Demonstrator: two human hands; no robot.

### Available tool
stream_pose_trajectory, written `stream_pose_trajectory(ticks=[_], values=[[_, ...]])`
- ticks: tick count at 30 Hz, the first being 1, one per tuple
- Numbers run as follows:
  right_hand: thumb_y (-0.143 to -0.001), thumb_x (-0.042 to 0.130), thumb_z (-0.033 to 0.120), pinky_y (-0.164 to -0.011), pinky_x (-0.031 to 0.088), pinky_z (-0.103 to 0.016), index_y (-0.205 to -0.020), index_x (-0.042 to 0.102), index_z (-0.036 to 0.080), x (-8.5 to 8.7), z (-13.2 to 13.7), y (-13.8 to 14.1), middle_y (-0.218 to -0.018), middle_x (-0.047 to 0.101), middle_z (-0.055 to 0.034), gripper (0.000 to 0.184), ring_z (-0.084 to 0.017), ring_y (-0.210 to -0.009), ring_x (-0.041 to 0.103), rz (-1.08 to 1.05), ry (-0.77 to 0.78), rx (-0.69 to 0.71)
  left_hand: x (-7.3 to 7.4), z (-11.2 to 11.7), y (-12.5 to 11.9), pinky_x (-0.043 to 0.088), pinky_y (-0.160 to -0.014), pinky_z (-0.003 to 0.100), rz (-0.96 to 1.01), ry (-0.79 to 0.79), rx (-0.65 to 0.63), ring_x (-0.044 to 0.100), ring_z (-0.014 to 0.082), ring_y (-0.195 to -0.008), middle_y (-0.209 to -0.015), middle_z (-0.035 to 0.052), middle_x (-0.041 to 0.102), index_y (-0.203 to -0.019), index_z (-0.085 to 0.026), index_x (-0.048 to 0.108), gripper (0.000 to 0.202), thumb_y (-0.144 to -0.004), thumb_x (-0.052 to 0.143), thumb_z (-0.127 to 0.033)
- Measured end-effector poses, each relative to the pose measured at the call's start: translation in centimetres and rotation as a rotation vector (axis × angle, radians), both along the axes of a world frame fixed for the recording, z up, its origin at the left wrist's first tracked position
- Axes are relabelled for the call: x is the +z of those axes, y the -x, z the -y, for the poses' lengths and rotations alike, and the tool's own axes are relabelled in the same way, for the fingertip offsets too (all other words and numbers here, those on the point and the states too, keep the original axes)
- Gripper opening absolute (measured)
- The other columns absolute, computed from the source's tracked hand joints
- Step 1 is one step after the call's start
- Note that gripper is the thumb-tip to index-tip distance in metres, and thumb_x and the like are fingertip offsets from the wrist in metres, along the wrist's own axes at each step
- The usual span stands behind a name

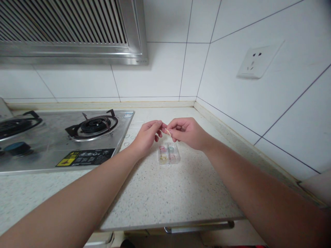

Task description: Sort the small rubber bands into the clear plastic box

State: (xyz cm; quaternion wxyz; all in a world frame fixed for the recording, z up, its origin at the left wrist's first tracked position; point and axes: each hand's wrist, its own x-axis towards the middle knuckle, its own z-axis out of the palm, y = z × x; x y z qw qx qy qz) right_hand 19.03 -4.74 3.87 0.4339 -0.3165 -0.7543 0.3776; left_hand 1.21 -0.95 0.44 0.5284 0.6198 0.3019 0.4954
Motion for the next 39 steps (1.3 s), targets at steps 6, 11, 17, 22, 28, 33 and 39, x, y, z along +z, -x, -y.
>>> stream_pose_trajectory(ticks=[6, 11, 17, 22, 28, 33, 39], values=[[-0.087, 0.068, 0.029, -0.051, 0.036, -0.023, -0.083, 0.069, 0.017, 0.1, -0.1, -0.1, -0.057, 0.056, 0.0041, 0.013, -0.008, -0.053, 0.048, -0.077, 0.129, 0.076, 0.0, 0.0, 0.1, 0.036, -0.05, 0.023, -0.008, 0.002, -0.005, 0.051, 0.0117, -0.062, -0.075, 0.0029, 0.062, -0.069, -0.017, 0.06, 0.035, -0.089, 0.058, -0.045], [-0.085, 0.068, 0.03, -0.053, 0.038, -0.023, -0.082, 0.069, 0.016, 0.1, 0.2, -0.1, -0.064, 0.06, 0.0021, 0.014, -0.009, -0.057, 0.051, 0.072, 0.069, 0.085, 0.1, -0.1, 0.1, 0.036, -0.051, 0.022, -0.02, 0.001, 0.005, 0.052, 0.0118, -0.063, -0.075, 0.0035, 0.062, -0.073, -0.017, 0.065, 0.032, -0.09, 0.057, -0.043], [-0.082, 0.07, 0.029, -0.055, 0.036, -0.024, -0.082, 0.073, 0.016, -0.6, 0.3, 0.2, -0.062, 0.059, 0.0023, 0.013, -0.009, -0.055, 0.049, 0.51, -0.078, 0.047, 0.2, 0.2, 0.0, 0.036, -0.051, 0.023, -0.006, 0.049, 0.044, 0.052, 0.0116, -0.062, -0.075, 0.0037, 0.063, -0.082, -0.016, 0.071, 0.029, -0.087, 0.061, -0.042], [-0.083, 0.067, 0.026, -0.056, 0.034, -0.024, -0.082, 0.075, 0.018, -0.5, 0.5, 0.4, -0.057, 0.055, 0.0044, 0.011, -0.008, -0.051, 0.046, 0.646, -0.165, 0.046, 0.2, 0.2, 0.0, 0.035, -0.051, 0.022, -0.005, 0.043, 0.038, 0.053, 0.0114, -0.063, -0.077, 0.004, 0.063, -0.082, -0.017, 0.072, 0.028, -0.087, 0.06, -0.041], [-0.082, 0.068, 0.024, -0.056, 0.033, -0.025, -0.082, 0.078, 0.02, -0.4, 0.9, 0.8, -0.056, 0.056, 0.004, 0.011, -0.008, -0.05, 0.045, 0.756, -0.231, 0.07, 0.1, 0.1, 0.1, 0.035, -0.051, 0.022, -0.017, 0.037, 0.034, 0.052, 0.0108, -0.062, -0.078, 0.0036, 0.063, -0.083, -0.016, 0.073, 0.029, -0.088, 0.06, -0.042], [-0.085, 0.065, 0.027, -0.056, 0.031, -0.025, -0.081, 0.075, 0.019, -0.3, 0.6, 0.4, -0.057, 0.054, 0.0043, 0.014, -0.007, -0.05, 0.042, 0.709, -0.278, 0.022, 0.0, 0.0, 0.1, 0.036, -0.051, 0.023, -0.037, 0.022, 0.03, 0.052, 0.0115, -0.063, -0.077, 0.0037, 0.063, -0.082, -0.016, 0.072, 0.029, -0.088, 0.06, -0.042], [-0.092, 0.056, 0.032, -0.056, 0.031, -0.025, -0.087, 0.07, 0.018, -0.9, -1.1, -1.5, -0.06, 0.053, 0.0045, 0.019, -0.009, -0.054, 0.043, 0.547, -0.29, -0.147, -0.1, 0.0, 0.1, 0.036, -0.051, 0.023, -0.126, -0.059, 0.019, 0.05, 0.0113, -0.061, -0.072, 0.0018, 0.061, -0.082, -0.016, 0.072, 0.031, -0.089, 0.057, -0.043]])
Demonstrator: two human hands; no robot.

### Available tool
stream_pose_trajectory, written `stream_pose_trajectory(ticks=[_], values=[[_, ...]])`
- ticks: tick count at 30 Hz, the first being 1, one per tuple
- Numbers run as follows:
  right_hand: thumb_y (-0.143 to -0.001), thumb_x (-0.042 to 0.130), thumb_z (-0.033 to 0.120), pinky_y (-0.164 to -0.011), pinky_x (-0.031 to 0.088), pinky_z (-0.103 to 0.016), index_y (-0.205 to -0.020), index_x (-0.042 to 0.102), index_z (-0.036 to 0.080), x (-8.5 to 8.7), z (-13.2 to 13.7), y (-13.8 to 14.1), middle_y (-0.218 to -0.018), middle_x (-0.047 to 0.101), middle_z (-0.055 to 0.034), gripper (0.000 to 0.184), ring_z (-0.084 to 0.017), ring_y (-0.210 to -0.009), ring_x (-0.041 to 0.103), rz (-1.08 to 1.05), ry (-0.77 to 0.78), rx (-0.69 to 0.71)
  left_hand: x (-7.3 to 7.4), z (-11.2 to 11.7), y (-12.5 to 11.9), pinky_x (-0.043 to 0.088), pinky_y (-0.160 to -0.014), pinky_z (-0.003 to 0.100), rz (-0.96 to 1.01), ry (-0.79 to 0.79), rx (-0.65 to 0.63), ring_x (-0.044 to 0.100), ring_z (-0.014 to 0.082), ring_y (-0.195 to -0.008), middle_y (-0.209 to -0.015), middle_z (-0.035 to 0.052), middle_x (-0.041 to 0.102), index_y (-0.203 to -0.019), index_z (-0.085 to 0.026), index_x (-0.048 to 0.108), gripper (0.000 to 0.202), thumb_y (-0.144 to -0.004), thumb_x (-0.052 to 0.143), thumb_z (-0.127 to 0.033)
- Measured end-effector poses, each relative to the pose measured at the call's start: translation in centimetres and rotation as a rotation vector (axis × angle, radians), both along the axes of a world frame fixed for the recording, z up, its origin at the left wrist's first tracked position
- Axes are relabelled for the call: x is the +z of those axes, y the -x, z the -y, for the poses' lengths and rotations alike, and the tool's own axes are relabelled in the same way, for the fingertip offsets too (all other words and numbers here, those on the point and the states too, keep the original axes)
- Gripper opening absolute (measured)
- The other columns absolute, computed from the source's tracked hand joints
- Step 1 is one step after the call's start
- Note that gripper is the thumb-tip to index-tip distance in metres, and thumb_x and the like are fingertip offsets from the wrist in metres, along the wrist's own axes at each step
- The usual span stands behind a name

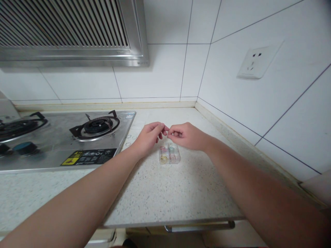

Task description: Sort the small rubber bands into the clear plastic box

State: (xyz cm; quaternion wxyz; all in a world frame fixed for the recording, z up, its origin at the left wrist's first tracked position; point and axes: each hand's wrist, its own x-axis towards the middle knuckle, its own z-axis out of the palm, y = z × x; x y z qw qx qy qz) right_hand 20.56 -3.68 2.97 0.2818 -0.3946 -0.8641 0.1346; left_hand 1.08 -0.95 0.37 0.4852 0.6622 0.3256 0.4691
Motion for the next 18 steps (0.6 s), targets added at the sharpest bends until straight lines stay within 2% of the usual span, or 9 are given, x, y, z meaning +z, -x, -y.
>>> stream_pose_trajectory(ticks=[3, 6, 9, 12, 16, 18], values=[[-0.088, 0.058, 0.027, -0.056, 0.031, -0.025, -0.084, 0.069, 0.018, -0.5, -1.0, -0.9, -0.058, 0.051, 0.0046, 0.015, -0.009, -0.054, 0.043, -0.028, 0.002, -0.069, 0.2, 0.1, 0.1, 0.036, -0.051, 0.023, -0.06, -0.035, 0.039, 0.051, 0.0114, -0.061, -0.073, 0.0013, 0.061, -0.085, -0.016, 0.071, 0.031, -0.091, 0.054, -0.041], [-0.089, 0.058, 0.029, -0.054, 0.03, -0.025, -0.083, 0.069, 0.019, -0.9, -1.8, -1.5, -0.057, 0.049, 0.0051, 0.016, -0.009, -0.053, 0.042, -0.035, 0.001, -0.125, 0.3, 0.2, 0.3, 0.04, -0.056, 0.024, -0.156, -0.106, 0.072, 0.054, 0.0127, -0.065, -0.075, 0.0018, 0.063, -0.087, -0.016, 0.07, 0.031, -0.093, 0.05, -0.038], [-0.089, 0.058, 0.031, -0.053, 0.031, -0.025, -0.083, 0.069, 0.019, -1.2, -2.3, -2.0, -0.058, 0.051, 0.0047, 0.017, -0.01, -0.055, 0.044, -0.046, 0.013, -0.154, 0.6, 0.5, 0.5, 0.044, -0.068, 0.028, -0.409, -0.273, 0.109, 0.061, 0.0165, -0.075, -0.081, 0.0041, 0.069, -0.087, -0.017, 0.072, 0.031, -0.094, 0.047, -0.035], [-0.089, 0.058, 0.034, -0.054, 0.032, -0.026, -0.084, 0.07, 0.02, -1.4, -2.7, -2.4, -0.06, 0.053, 0.0041, 0.019, -0.011, -0.055, 0.045, -0.058, 0.02, -0.176, 1.2, 1.0, 0.9, 0.043, -0.071, 0.031, -0.722, -0.465, 0.151, 0.064, 0.0198, -0.082, -0.088, 0.0055, 0.073, -0.09, -0.019, 0.072, 0.03, -0.095, 0.047, -0.036], [-0.089, 0.058, 0.035, -0.055, 0.033, -0.027, -0.086, 0.07, 0.019, -1.5, -2.9, -2.6, -0.06, 0.053, 0.0037, 0.02, -0.011, -0.056, 0.046, -0.063, 0.032, -0.193, 2.6, 0.9, 2.9, 0.041, -0.068, 0.031, -0.936, -0.611, 0.145, 0.064, 0.02, -0.081, -0.095, 0.0053, 0.075, -0.096, -0.022, 0.073, 0.031, -0.097, 0.047, -0.038], [-0.089, 0.058, 0.036, -0.055, 0.033, -0.027, -0.086, 0.07, 0.019, -1.5, -2.9, -2.6, -0.06, 0.053, 0.0035, 0.021, -0.011, -0.056, 0.046, -0.056, 0.031, -0.196, 3.3, 0.2, 4.8, 0.042, -0.071, 0.031, -0.982, -0.61, 0.21, 0.065, 0.0203, -0.083, -0.097, 0.0059, 0.076, -0.096, -0.022, 0.073, 0.031, -0.097, 0.047, -0.039]])
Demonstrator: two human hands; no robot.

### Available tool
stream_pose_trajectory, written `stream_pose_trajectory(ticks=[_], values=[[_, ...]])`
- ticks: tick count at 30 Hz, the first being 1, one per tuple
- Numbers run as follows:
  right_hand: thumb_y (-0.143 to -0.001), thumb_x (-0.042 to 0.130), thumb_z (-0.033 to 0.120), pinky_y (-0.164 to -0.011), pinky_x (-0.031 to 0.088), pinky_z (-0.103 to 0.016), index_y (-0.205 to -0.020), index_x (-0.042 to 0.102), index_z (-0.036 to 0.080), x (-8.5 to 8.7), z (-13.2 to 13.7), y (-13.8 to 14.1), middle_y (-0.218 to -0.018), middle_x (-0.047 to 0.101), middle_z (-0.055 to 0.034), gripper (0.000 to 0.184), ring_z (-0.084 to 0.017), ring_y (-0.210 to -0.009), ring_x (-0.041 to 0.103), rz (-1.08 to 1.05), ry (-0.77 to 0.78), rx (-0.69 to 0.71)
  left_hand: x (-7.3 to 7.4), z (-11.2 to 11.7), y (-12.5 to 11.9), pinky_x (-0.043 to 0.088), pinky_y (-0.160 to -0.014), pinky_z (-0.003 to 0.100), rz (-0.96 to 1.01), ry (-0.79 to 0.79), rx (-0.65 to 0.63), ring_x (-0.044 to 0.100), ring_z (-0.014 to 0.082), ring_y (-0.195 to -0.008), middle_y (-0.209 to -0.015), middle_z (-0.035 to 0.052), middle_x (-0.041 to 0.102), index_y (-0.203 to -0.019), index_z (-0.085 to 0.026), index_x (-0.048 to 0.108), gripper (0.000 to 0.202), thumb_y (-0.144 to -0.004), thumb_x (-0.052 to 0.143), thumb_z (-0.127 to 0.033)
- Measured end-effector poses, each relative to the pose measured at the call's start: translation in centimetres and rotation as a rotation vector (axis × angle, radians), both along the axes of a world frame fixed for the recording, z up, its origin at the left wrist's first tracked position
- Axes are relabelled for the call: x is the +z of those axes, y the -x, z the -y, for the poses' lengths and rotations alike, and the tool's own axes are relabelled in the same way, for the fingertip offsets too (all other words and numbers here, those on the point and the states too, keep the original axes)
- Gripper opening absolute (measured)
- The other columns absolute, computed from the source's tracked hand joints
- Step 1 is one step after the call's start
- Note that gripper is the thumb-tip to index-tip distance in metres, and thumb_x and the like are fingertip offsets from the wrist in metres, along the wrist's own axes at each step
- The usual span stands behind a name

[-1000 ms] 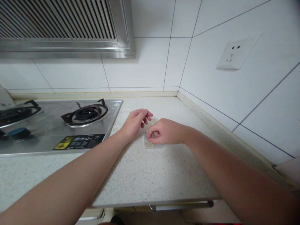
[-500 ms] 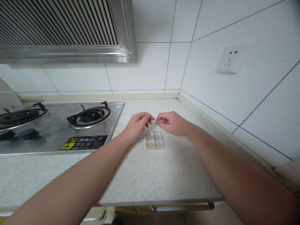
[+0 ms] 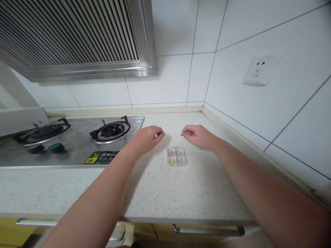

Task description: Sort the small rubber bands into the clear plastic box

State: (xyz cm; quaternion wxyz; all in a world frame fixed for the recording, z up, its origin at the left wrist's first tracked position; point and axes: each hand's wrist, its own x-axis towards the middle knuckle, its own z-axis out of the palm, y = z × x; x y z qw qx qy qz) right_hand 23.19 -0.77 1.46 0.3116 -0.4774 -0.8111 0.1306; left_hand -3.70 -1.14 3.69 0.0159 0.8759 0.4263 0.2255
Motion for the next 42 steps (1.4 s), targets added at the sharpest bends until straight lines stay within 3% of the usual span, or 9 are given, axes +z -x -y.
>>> stream_pose_trajectory(ticks=[6, 11, 18, 25, 37, 42], values=[[-0.089, 0.058, 0.036, -0.056, 0.033, -0.027, -0.086, 0.07, 0.019, -0.2, -0.1, -0.1, -0.06, 0.054, 0.0035, 0.02, -0.012, -0.056, 0.047, 0.004, 0.019, 0.014, 0.6, -3.2, 6.0, 0.046, -0.076, 0.033, -0.043, 0.064, 0.307, 0.068, 0.0241, -0.088, -0.1, 0.0075, 0.077, -0.096, -0.023, 0.075, 0.027, -0.091, 0.054, -0.039], [-0.089, 0.058, 0.034, -0.057, 0.034, -0.027, -0.086, 0.07, 0.02, -0.2, 0.0, -0.1, -0.063, 0.056, 0.0028, 0.019, -0.012, -0.057, 0.048, 0.012, 0.033, 0.014, -0.5, -4.6, 7.7, 0.049, -0.085, 0.035, -0.138, 0.199, 0.48, 0.069, 0.0261, -0.096, -0.104, 0.008, 0.078, -0.096, -0.026, 0.078, 0.022, -0.083, 0.061, -0.031], [-0.089, 0.057, 0.034, -0.059, 0.036, -0.028, -0.09, 0.07, 0.02, 0.1, 0.0, -0.1, -0.067, 0.059, 0.0015, 0.019, -0.013, -0.06, 0.051, 0.031, 0.025, 0.009, -1.4, -4.9, 7.7, 0.051, -0.084, 0.035, -0.176, 0.274, 0.516, 0.071, 0.0272, -0.094, -0.098, 0.0083, 0.079, -0.089, -0.028, 0.081, 0.02, -0.072, 0.07, -0.03], [-0.088, 0.059, 0.033, -0.059, 0.037, -0.028, -0.09, 0.07, 0.02, 0.0, 0.1, -0.2, -0.067, 0.061, 0.0014, 0.018, -0.013, -0.06, 0.051, 0.031, 0.029, 0.005, -1.4, -4.6, 7.2, 0.052, -0.078, 0.035, -0.219, 0.311, 0.563, 0.071, 0.0276, -0.086, -0.091, 0.0098, 0.079, -0.085, -0.028, 0.082, 0.021, -0.067, 0.071, -0.03], [-0.087, 0.06, 0.033, -0.061, 0.037, -0.028, -0.09, 0.071, 0.02, 0.2, 0.2, 0.0, -0.07, 0.064, -0.0012, 0.018, -0.014, -0.061, 0.052, 0.035, 0.04, 0.003, -1.1, -3.9, 6.0, 0.054, -0.079, 0.04, -0.238, 0.263, 0.558, 0.071, 0.0301, -0.086, -0.097, 0.0172, 0.077, -0.089, -0.021, 0.079, 0.023, -0.072, 0.066, -0.031], [-0.088, 0.059, 0.032, -0.062, 0.037, -0.028, -0.09, 0.071, 0.02, 0.2, 0.2, 0.1, -0.071, 0.064, -0.0015, 0.018, -0.013, -0.062, 0.053, 0.045, 0.04, 0.009, -1.1, -4.1, 6.2, 0.053, -0.079, 0.04, -0.231, 0.268, 0.553, 0.071, 0.0296, -0.083, -0.09, 0.0164, 0.077, -0.083, -0.022, 0.08, 0.019, -0.069, 0.07, -0.031]])
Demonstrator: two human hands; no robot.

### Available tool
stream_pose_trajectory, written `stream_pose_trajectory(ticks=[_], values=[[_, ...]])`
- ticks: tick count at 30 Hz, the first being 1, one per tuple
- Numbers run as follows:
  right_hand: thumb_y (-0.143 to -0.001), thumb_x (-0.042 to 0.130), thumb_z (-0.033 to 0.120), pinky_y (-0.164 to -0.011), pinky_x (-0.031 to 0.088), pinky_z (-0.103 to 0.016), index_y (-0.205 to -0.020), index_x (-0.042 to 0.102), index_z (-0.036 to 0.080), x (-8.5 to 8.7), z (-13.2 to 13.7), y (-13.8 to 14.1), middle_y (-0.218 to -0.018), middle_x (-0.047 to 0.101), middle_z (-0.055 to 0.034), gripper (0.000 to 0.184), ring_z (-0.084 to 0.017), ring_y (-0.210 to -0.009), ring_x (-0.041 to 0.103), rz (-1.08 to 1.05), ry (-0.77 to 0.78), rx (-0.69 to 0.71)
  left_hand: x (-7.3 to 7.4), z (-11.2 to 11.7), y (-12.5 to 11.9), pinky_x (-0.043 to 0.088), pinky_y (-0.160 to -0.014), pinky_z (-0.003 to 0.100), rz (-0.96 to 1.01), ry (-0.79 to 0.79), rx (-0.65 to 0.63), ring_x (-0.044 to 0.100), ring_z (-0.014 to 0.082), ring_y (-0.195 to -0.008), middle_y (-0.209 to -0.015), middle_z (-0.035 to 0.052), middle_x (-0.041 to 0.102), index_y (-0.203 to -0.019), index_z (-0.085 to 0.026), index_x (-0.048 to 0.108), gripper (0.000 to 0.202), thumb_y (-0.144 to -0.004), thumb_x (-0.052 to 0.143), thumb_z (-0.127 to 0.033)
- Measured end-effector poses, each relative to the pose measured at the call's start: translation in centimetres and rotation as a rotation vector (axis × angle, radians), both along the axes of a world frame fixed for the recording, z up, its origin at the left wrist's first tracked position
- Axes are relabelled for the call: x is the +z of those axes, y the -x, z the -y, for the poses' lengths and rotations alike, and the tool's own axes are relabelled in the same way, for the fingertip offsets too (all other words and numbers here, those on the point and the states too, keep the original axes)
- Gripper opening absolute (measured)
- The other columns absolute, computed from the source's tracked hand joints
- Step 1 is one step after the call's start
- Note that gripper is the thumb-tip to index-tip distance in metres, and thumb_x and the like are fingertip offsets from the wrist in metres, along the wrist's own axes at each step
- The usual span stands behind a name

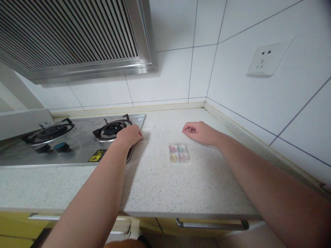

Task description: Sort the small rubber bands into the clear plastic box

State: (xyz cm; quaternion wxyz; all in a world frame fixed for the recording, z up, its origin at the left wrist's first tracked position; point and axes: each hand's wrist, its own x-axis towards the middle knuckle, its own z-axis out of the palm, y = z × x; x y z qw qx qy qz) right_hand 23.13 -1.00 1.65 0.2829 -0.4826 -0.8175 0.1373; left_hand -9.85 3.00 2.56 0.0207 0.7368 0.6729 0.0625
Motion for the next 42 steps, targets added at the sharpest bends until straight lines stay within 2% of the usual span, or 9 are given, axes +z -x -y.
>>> stream_pose_trajectory(ticks=[5, 9, 12, 16, 20, 23, 27, 34, 42], values=[[-0.088, 0.059, 0.033, -0.06, 0.036, -0.028, -0.09, 0.071, 0.02, -0.2, -0.2, -0.1, -0.068, 0.062, -0.0002, 0.018, -0.013, -0.061, 0.052, 0.002, 0.004, 0.009, -0.2, -0.1, 0.0, 0.053, -0.077, 0.043, 0.001, -0.013, 0.0, 0.071, 0.0332, -0.085, -0.091, 0.0181, 0.077, -0.082, -0.021, 0.08, 0.019, -0.068, 0.069, -0.03], [-0.088, 0.059, 0.033, -0.06, 0.036, -0.028, -0.09, 0.071, 0.02, -0.3, -0.2, -0.1, -0.069, 0.062, -0.0003, 0.018, -0.013, -0.061, 0.051, -0.008, 0.011, 0.022, -0.3, -0.1, -0.1, 0.052, -0.074, 0.039, 0.019, -0.023, -0.016, 0.07, 0.0302, -0.08, -0.088, 0.0161, 0.077, -0.079, -0.021, 0.078, 0.017, -0.068, 0.069, -0.03], [-0.088, 0.059, 0.031, -0.06, 0.037, -0.028, -0.09, 0.071, 0.02, -0.2, -0.1, 0.0, -0.07, 0.063, -0.0008, 0.017, -0.013, -0.062, 0.052, -0.011, 0.004, 0.015, 0.1, -0.1, -0.4, 0.05, -0.074, 0.035, 0.057, -0.064, -0.051, 0.07, 0.0267, -0.082, -0.088, 0.0127, 0.077, -0.082, -0.021, 0.076, 0.018, -0.073, 0.066, -0.033], [-0.087, 0.06, 0.031, -0.059, 0.037, -0.028, -0.09, 0.071, 0.019, -0.1, 0.0, 0.3, -0.07, 0.063, -0.0006, 0.016, -0.013, -0.061, 0.051, -0.021, 0.003, 0.019, 0.7, 0.5, -1.9, 0.045, -0.069, 0.033, 0.28, -0.18, -0.168, 0.064, 0.0214, -0.072, -0.077, 0.008, 0.072, -0.082, -0.018, 0.071, 0.019, -0.081, 0.06, -0.034], [-0.088, 0.06, 0.034, -0.059, 0.037, -0.027, -0.092, 0.07, 0.019, -0.1, 0.3, 0.9, -0.07, 0.062, 0.0, 0.019, -0.012, -0.06, 0.051, -0.096, 0.028, 0.056, 0.3, 2.1, -5.1, 0.043, -0.067, 0.028, 0.615, -0.309, -0.351, 0.057, 0.0159, -0.072, -0.08, 0.0036, 0.066, -0.085, -0.018, 0.063, 0.013, -0.086, 0.056, -0.03], [-0.089, 0.061, 0.036, -0.058, 0.037, -0.027, -0.096, 0.069, 0.019, 0.0, 0.6, 1.6, -0.069, 0.061, 0.0005, 0.021, -0.012, -0.06, 0.051, -0.203, 0.069, 0.101, -0.7, 3.2, -7.9, 0.043, -0.065, 0.025, 0.901, -0.218, -0.512, 0.053, 0.0131, -0.07, -0.083, 0.0024, 0.064, -0.087, -0.018, 0.06, 0.016, -0.089, 0.056, -0.034], [-0.088, 0.063, 0.038, -0.056, 0.036, -0.026, -0.094, 0.067, 0.018, 0.2, 0.9, 2.3, -0.068, 0.061, 0.0006, 0.022, -0.012, -0.059, 0.05, -0.359, 0.179, 0.167, -1.9, 3.8, -10.2, 0.04, -0.06, 0.024, 1.108, -0.031, -0.607, 0.047, 0.0104, -0.062, -0.078, 0.001, 0.061, -0.086, -0.017, 0.06, 0.019, -0.088, 0.06, -0.036], [-0.086, 0.066, 0.042, -0.054, 0.034, -0.026, -0.087, 0.067, 0.017, 0.5, 1.1, 2.3, -0.065, 0.061, 0.0001, 0.025, -0.011, -0.057, 0.049, -0.391, 0.208, 0.147, -2.7, 3.5, -10.9, 0.037, -0.058, 0.023, 1.206, 0.078, -0.569, 0.044, 0.0091, -0.059, -0.075, -0.001, 0.058, -0.086, -0.017, 0.061, 0.017, -0.085, 0.061, -0.034], [-0.087, 0.066, 0.044, -0.053, 0.033, -0.026, -0.093, 0.069, 0.017, 0.2, 0.9, 2.1, -0.068, 0.062, -0.0002, 0.028, -0.01, -0.056, 0.047, -0.373, 0.223, 0.114, -2.7, 3.7, -11.1, 0.036, -0.055, 0.023, 1.263, 0.118, -0.499, 0.045, 0.0096, -0.06, -0.076, -0.0001, 0.059, -0.085, -0.017, 0.061, 0.018, -0.084, 0.061, -0.036]])
